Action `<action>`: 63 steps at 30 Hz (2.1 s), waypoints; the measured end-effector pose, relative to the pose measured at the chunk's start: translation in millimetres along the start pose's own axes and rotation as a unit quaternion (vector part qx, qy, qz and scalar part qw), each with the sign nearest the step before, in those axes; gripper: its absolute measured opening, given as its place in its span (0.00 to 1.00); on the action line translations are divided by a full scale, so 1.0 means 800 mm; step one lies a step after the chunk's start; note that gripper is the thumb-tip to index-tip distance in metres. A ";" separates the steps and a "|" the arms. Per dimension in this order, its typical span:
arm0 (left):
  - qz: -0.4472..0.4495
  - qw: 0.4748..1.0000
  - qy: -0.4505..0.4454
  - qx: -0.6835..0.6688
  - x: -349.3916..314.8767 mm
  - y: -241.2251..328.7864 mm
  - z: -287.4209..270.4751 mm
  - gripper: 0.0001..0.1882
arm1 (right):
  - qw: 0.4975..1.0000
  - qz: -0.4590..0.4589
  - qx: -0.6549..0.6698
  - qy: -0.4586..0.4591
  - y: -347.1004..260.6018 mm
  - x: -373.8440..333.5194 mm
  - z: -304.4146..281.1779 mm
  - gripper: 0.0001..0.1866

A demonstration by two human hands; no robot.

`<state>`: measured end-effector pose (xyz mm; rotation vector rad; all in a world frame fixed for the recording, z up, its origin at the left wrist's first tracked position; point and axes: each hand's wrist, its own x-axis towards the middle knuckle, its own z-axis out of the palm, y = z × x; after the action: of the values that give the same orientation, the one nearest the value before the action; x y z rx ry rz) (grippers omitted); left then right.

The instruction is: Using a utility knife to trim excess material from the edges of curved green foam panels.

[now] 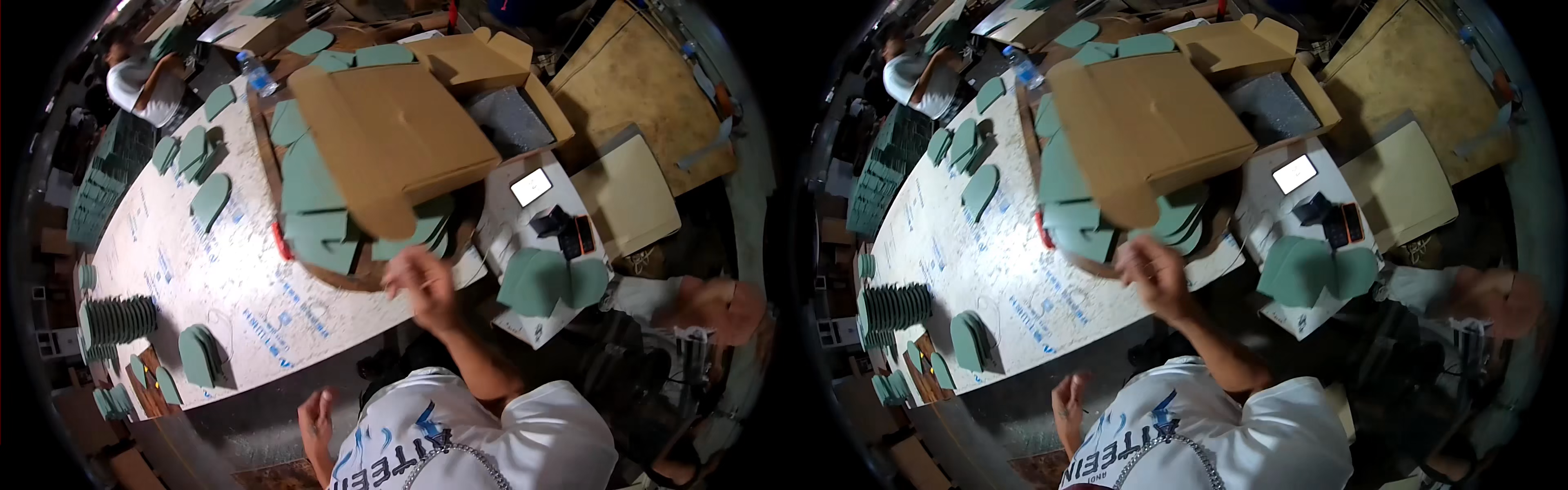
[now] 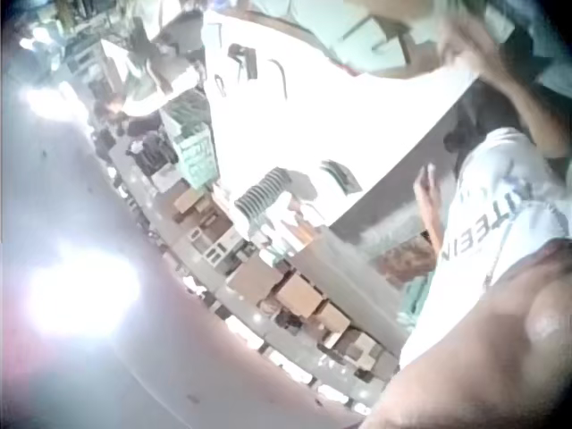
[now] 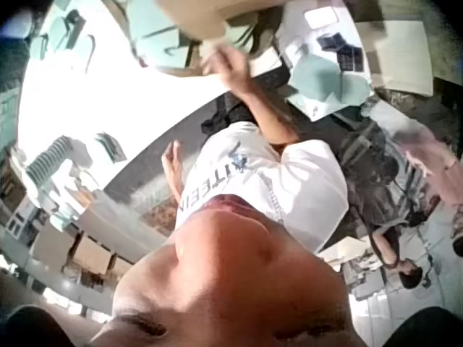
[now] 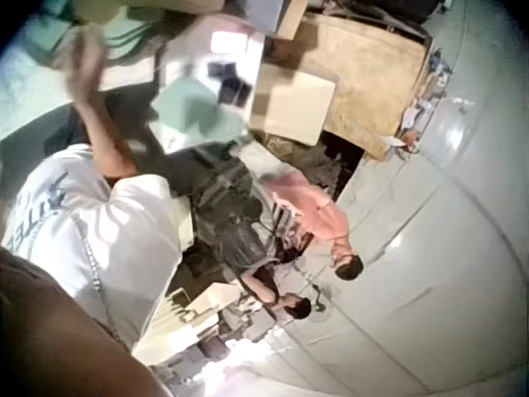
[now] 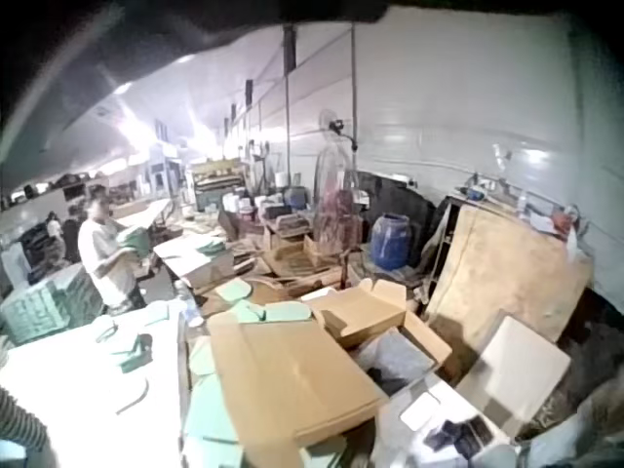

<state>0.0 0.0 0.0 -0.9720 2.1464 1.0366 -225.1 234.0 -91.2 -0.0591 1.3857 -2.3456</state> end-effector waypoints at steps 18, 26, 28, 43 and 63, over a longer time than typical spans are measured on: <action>0.178 0.835 0.443 -0.274 0.087 -0.379 -0.030 0.25 | 0.780 0.103 -0.319 -0.528 0.418 -0.127 0.415 0.18; 0.035 0.806 0.330 -0.490 0.142 -0.541 -0.115 0.22 | 0.940 0.064 -0.300 -0.152 0.537 0.007 0.476 0.16; 0.043 0.815 0.339 -0.469 0.167 -0.557 -0.176 0.21 | 0.890 -0.011 -0.403 -0.213 0.540 0.039 0.503 0.14; 0.099 0.806 0.184 -0.554 0.332 -0.711 -0.479 0.23 | 0.789 0.035 -0.478 -0.383 0.756 0.165 0.895 0.18; 0.124 0.877 0.050 -0.461 0.628 -1.021 -0.910 0.19 | 0.960 0.206 -0.186 -0.021 0.907 0.172 1.053 0.40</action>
<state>237.1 -1139.0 -309.8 -1.1600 1.8414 2.2916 89.8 -819.8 -304.1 0.0648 1.6221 -1.7198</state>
